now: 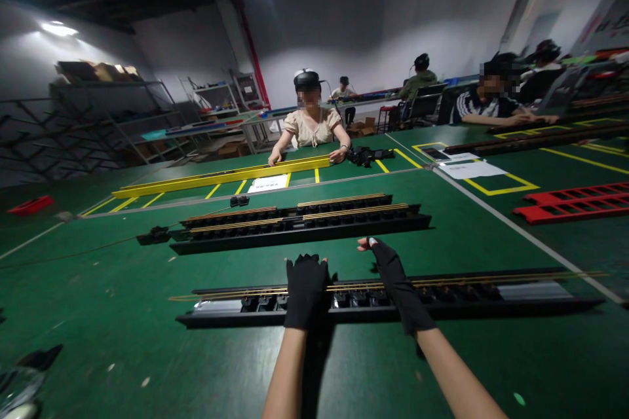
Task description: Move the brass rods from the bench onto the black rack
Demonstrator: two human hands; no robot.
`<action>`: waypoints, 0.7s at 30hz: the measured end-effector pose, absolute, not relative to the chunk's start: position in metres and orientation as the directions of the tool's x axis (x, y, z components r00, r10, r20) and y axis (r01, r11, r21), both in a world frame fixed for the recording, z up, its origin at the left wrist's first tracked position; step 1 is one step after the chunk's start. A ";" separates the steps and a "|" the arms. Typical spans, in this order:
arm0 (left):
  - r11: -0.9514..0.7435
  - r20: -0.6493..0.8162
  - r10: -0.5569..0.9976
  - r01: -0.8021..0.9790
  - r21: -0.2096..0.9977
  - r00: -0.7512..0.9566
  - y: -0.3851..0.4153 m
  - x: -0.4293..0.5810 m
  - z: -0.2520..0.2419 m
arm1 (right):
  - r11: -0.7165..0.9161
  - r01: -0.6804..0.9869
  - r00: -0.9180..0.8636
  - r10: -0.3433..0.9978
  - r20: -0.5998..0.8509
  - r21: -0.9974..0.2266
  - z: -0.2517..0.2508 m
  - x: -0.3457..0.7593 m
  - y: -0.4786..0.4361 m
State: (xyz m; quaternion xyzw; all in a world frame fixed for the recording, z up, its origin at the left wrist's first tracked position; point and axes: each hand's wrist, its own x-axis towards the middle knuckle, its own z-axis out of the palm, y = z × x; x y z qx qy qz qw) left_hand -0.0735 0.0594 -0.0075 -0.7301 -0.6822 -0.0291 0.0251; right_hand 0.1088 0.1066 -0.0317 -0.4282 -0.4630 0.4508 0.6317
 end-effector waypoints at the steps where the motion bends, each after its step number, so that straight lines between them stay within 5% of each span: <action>1: -0.059 0.078 0.995 0.998 0.005 0.058 0.060 -0.073 -0.006 | 0.231 -0.174 0.162 0.966 0.203 -0.957 -0.032 0.109 0.107; 21: -0.132 0.110 0.986 0.990 0.053 0.126 0.059 -0.038 -0.005 | 0.257 -0.156 0.154 0.960 0.234 -0.954 -0.038 0.109 0.112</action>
